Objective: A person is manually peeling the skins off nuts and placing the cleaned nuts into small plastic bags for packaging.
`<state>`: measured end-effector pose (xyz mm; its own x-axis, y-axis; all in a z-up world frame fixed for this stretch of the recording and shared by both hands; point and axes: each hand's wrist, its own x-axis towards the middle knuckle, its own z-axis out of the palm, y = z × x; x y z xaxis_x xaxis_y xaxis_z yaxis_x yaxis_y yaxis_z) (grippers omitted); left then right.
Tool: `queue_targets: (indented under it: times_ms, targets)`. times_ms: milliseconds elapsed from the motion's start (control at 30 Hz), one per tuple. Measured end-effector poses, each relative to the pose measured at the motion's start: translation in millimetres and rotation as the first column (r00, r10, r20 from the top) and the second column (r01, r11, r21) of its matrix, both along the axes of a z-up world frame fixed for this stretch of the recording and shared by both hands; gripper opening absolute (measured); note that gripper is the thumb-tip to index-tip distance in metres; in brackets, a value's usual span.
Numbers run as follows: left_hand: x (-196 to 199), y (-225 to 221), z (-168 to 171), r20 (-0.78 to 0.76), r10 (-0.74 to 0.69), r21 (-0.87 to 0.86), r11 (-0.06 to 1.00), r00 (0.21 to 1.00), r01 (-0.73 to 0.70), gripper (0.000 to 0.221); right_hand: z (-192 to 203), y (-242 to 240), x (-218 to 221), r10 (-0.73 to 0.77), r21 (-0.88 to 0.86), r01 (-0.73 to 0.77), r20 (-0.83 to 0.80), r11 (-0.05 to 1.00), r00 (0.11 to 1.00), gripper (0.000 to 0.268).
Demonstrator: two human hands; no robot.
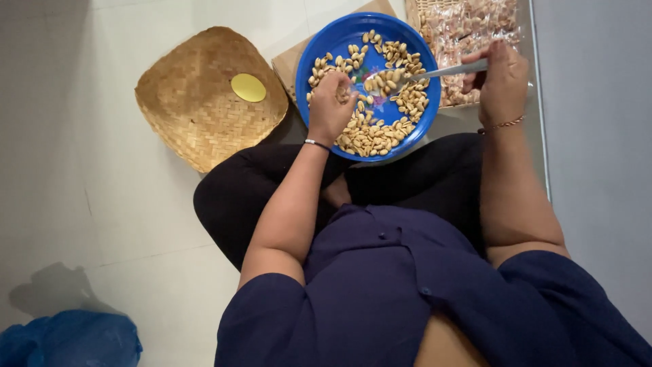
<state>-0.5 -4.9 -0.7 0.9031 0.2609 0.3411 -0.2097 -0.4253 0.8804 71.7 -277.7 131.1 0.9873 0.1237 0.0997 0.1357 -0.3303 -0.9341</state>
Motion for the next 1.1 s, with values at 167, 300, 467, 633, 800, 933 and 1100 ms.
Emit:
queue_targets:
  times_ms: [167,300,467,633,800,933,1100]
  targets:
    - [-4.4,-6.2,-0.3,-0.023,-0.034,-0.012,0.999,0.999,0.034,0.025,15.6,21.0,-8.0,0.160,-0.127,-0.138,0.188,0.982,0.969,0.056]
    - [-3.5,-8.0,-12.6,-0.029,-0.029,-0.089,0.996,0.999,0.027,0.029,28.4,37.9,-24.4,0.312,-0.351,-0.194,0.320,0.916,0.895,0.053]
    - [-3.2,-10.3,-6.4,-0.075,-0.011,-0.067,0.998,0.997,0.006,0.022,39.1,40.0,-36.3,0.386,-0.465,-0.153,0.461,0.872,0.799,0.061]
    - [-3.2,-10.0,-3.5,-0.143,-0.030,-0.102,0.995,0.989,0.015,0.029,41.1,43.4,-44.2,0.406,-0.489,-0.162,0.447,0.857,0.797,0.044]
    - [-7.6,-9.1,4.3,-0.093,-0.045,-0.121,0.992,0.995,0.033,0.028,37.7,42.1,-48.3,0.446,-0.515,-0.161,0.497,0.842,0.744,0.035]
    - [-8.3,-10.3,1.7,-0.056,-0.058,-0.161,0.986,0.997,0.048,0.025,35.9,42.7,-47.7,0.409,-0.454,-0.138,0.578,0.880,0.706,0.041]
    - [-8.4,-11.3,-9.0,-0.060,-0.115,-0.385,0.919,0.992,0.083,0.027,4.9,32.8,-34.5,0.340,-0.325,-0.183,0.534,0.928,0.774,0.034]
